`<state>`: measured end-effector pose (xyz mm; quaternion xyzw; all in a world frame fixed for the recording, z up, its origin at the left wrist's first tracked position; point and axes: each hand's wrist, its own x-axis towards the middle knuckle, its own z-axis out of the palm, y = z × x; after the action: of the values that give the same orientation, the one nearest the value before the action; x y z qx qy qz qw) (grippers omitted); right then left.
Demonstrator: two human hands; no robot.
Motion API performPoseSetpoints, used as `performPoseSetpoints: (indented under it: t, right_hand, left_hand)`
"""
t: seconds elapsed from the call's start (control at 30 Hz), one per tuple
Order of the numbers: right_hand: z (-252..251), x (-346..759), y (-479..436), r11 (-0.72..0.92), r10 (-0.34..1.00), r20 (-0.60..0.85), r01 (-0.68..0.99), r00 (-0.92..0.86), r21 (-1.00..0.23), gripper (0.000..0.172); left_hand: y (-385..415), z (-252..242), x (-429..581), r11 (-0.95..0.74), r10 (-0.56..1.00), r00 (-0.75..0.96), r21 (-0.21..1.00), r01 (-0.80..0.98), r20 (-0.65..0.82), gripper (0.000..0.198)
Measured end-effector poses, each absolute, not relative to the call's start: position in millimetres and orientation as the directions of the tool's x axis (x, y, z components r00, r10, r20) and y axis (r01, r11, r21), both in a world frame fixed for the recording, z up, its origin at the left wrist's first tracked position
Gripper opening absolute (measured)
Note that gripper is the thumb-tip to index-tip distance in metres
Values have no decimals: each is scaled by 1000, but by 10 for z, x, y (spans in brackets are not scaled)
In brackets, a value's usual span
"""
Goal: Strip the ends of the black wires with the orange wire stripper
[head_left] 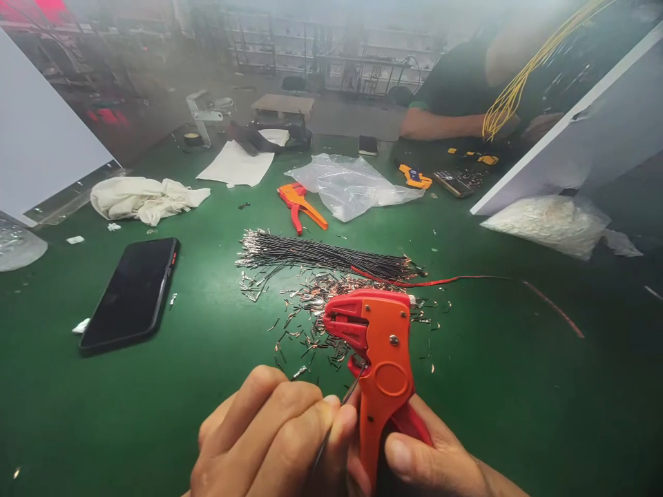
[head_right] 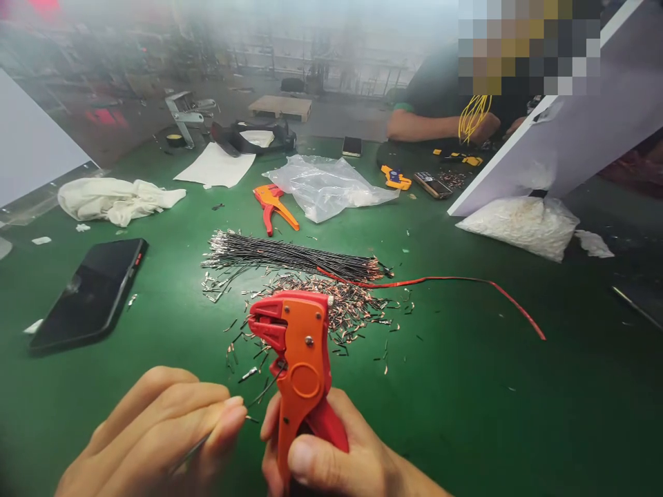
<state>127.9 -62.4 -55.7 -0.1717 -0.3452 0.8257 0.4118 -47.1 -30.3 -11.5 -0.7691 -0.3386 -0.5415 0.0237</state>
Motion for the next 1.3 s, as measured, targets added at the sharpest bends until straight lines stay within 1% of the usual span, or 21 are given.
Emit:
performPoseSetpoints:
  t: [0.07,0.17,0.2,0.3,0.33,0.37,0.43,0.47,0.5,0.53,0.63,0.73,0.8,0.9,1.03,1.2,1.3]
  right_hand:
    - [-562,1285,-623,-452,790,-16,-564,-613,-691,35]
    - [-567,1280,-623,-514,751,-70,-515,-657,-686,43]
    - [-566,1274,-623,-537,731,-85,-494,-677,-684,44]
    - [-561,1252,-628,-582,707,-110,-487,-698,-651,48]
    - [-564,1245,-632,-586,714,-112,-504,-691,-634,50]
    - [-571,1240,-638,-590,723,-114,-522,-681,-616,51]
    - [-595,1235,-646,-594,732,-117,-546,-671,-590,51]
    - [-613,1234,-648,-587,735,-105,-551,-669,-593,50]
    - [-632,1233,-648,-573,739,-83,-558,-669,-601,48]
    - [-651,1232,-646,-555,743,-57,-567,-667,-609,46]
    - [-691,1227,-636,-511,747,9,-583,-664,-632,44]
    - [-682,1223,-620,-517,738,-46,-520,-673,-680,46]
    - [-659,1224,-607,-510,735,-74,-478,-674,-715,47]
    - [-622,1232,-590,-464,742,-60,-447,-668,-765,45]
    - [-583,1257,-587,-424,746,-55,-410,-664,-807,41]
    - [-603,1272,-595,-389,746,-61,-359,-664,-848,44]
    - [-641,1259,-615,-367,769,-50,-377,-637,-850,43]
  left_hand:
    - [-304,-117,-490,-781,470,214,291,553,856,11]
    - [-315,-128,-512,-795,456,278,247,553,846,12]
    - [-320,-129,-516,-792,461,281,247,558,842,12]
    - [-327,-98,-536,-752,499,212,298,588,840,12]
    - [-324,-72,-552,-724,532,169,341,600,830,14]
    - [-318,-39,-572,-753,522,221,323,574,824,12]
    - [-304,36,-621,-722,655,380,392,571,653,15]
    - [-298,70,-641,-705,691,402,434,561,601,17]
    - [-294,94,-654,-654,739,340,498,569,581,18]
    - [-293,108,-656,-628,770,339,545,556,540,19]
    - [-303,85,-605,-576,810,234,653,491,538,21]
    - [-317,24,-523,-571,810,144,709,413,568,21]
    - [-319,0,-492,-564,819,144,733,380,555,23]
    - [-311,2,-497,-551,830,160,743,380,534,24]
    - [-309,25,-529,-566,822,233,697,441,520,21]
    - [-331,21,-517,-557,823,194,688,465,534,22]
    - [-332,17,-518,-562,820,222,671,484,527,21]
